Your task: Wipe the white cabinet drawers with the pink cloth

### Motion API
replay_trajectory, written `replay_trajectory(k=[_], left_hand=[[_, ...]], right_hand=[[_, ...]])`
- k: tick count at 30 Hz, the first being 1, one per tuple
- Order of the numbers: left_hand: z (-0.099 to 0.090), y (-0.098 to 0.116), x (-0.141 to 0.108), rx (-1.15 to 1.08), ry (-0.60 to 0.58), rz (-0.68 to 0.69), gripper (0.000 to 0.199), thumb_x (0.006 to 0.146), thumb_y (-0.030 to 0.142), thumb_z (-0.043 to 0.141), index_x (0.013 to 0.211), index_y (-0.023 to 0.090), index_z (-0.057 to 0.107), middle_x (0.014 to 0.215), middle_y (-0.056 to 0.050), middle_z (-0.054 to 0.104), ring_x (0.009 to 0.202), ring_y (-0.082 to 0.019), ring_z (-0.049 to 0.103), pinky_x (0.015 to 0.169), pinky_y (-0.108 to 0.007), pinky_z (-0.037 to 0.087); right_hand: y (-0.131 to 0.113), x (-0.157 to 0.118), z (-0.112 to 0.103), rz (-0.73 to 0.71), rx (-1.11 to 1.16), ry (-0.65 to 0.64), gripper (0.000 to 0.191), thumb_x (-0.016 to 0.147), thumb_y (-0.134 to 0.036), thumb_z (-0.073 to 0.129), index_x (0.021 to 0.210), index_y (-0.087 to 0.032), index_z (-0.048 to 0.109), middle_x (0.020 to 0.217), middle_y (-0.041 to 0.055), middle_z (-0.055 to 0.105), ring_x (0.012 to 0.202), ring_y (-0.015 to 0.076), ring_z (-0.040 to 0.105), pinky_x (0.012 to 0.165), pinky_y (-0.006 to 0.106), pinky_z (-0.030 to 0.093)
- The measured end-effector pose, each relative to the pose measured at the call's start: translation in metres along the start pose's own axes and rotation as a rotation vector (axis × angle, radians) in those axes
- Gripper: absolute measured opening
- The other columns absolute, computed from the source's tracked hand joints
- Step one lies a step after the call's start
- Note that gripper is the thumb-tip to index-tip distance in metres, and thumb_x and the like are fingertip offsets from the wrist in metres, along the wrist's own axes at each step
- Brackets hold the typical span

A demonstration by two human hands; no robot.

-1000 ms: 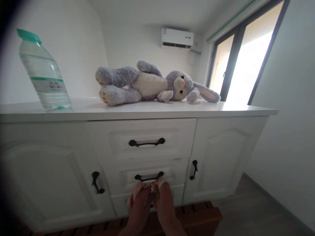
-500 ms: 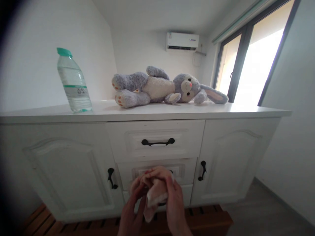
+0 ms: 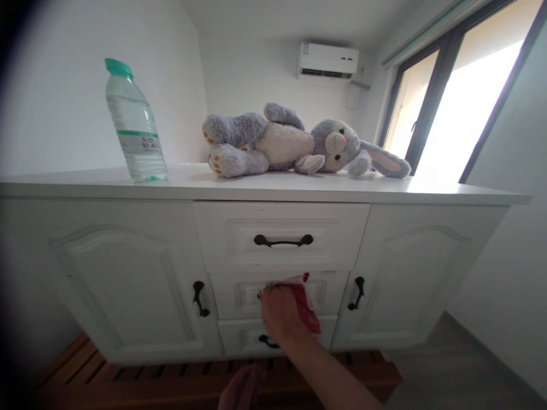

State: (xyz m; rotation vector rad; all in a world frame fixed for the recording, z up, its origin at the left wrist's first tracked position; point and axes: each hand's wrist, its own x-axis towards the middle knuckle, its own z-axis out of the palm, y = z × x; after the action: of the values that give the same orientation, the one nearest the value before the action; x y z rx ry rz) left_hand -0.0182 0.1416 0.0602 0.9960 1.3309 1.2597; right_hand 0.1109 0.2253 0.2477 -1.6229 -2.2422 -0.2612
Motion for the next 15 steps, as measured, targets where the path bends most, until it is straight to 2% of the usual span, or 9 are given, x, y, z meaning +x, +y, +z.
replay_trajectory(k=[2, 4, 7, 10, 13, 15], left_hand=[[0.008, -0.009, 0.012, -0.132, 0.024, -0.138, 0.059, 0.056, 0.075, 0.075, 0.081, 0.022, 0.073, 0.073, -0.005, 0.078, 0.057, -0.018, 0.066, 0.055, -0.03, 0.051], [0.019, -0.014, 0.026, -0.323, 0.027, -0.326, 0.044, 0.055, 0.055, 0.085, 0.081, 0.022, 0.07, 0.071, -0.002, 0.074, 0.059, -0.018, 0.067, 0.057, -0.03, 0.052], [0.035, -0.016, 0.049, -0.564, -0.014, -0.516, 0.019, 0.069, 0.032, 0.079, 0.079, 0.022, 0.066, 0.071, 0.0, 0.071, 0.061, -0.016, 0.069, 0.059, -0.029, 0.055], [0.049, -0.014, 0.065, -0.64, -0.017, -0.547, 0.004, 0.08, 0.02, 0.068, 0.082, 0.02, 0.065, 0.076, -0.002, 0.073, 0.066, -0.015, 0.071, 0.064, -0.027, 0.057], [0.059, -0.016, 0.065, -0.637, 0.014, -0.566, 0.005, 0.086, 0.02, 0.064, 0.082, 0.018, 0.064, 0.075, -0.001, 0.071, 0.057, -0.009, 0.065, 0.056, -0.021, 0.051], [0.06, -0.02, 0.054, -0.602, 0.034, -0.558, 0.01, 0.09, 0.025, 0.062, 0.084, 0.018, 0.066, 0.07, 0.002, 0.067, 0.048, -0.006, 0.056, 0.048, -0.018, 0.044]], right_hand=[[0.004, -0.001, -0.004, -0.011, -0.008, -0.031, 0.032, 0.099, -0.02, 0.046, 0.086, -0.013, 0.075, 0.086, 0.017, 0.077, 0.081, 0.0298, 0.073, 0.075, 0.038, 0.051], [0.011, -0.003, -0.009, 0.009, -0.022, -0.049, 0.026, 0.095, -0.018, 0.051, 0.089, -0.013, 0.076, 0.088, 0.0182, 0.078, 0.086, 0.0322, 0.074, 0.077, 0.04, 0.051], [0.017, -0.004, -0.013, 0.034, -0.02, -0.119, 0.025, 0.092, -0.013, 0.052, 0.088, -0.011, 0.076, 0.088, 0.021, 0.077, 0.088, 0.0341, 0.073, 0.082, 0.043, 0.05], [0.015, -0.009, -0.018, 0.07, 0.221, -0.131, 0.031, 0.098, -0.022, 0.046, 0.091, -0.011, 0.074, 0.095, 0.0178, 0.077, 0.094, 0.029, 0.071, 0.086, 0.038, 0.048], [0.018, -0.024, -0.035, 0.22, 0.606, 0.052, 0.05, 0.105, -0.043, 0.031, 0.079, -0.018, 0.066, 0.08, 0.0075, 0.073, 0.077, 0.0198, 0.067, 0.076, 0.03, 0.048], [0.023, -0.036, -0.052, 0.341, 0.75, 0.154, 0.054, 0.104, -0.053, 0.03, 0.071, -0.02, 0.059, 0.067, 0.0029, 0.067, 0.065, 0.0173, 0.061, 0.07, 0.029, 0.047]])
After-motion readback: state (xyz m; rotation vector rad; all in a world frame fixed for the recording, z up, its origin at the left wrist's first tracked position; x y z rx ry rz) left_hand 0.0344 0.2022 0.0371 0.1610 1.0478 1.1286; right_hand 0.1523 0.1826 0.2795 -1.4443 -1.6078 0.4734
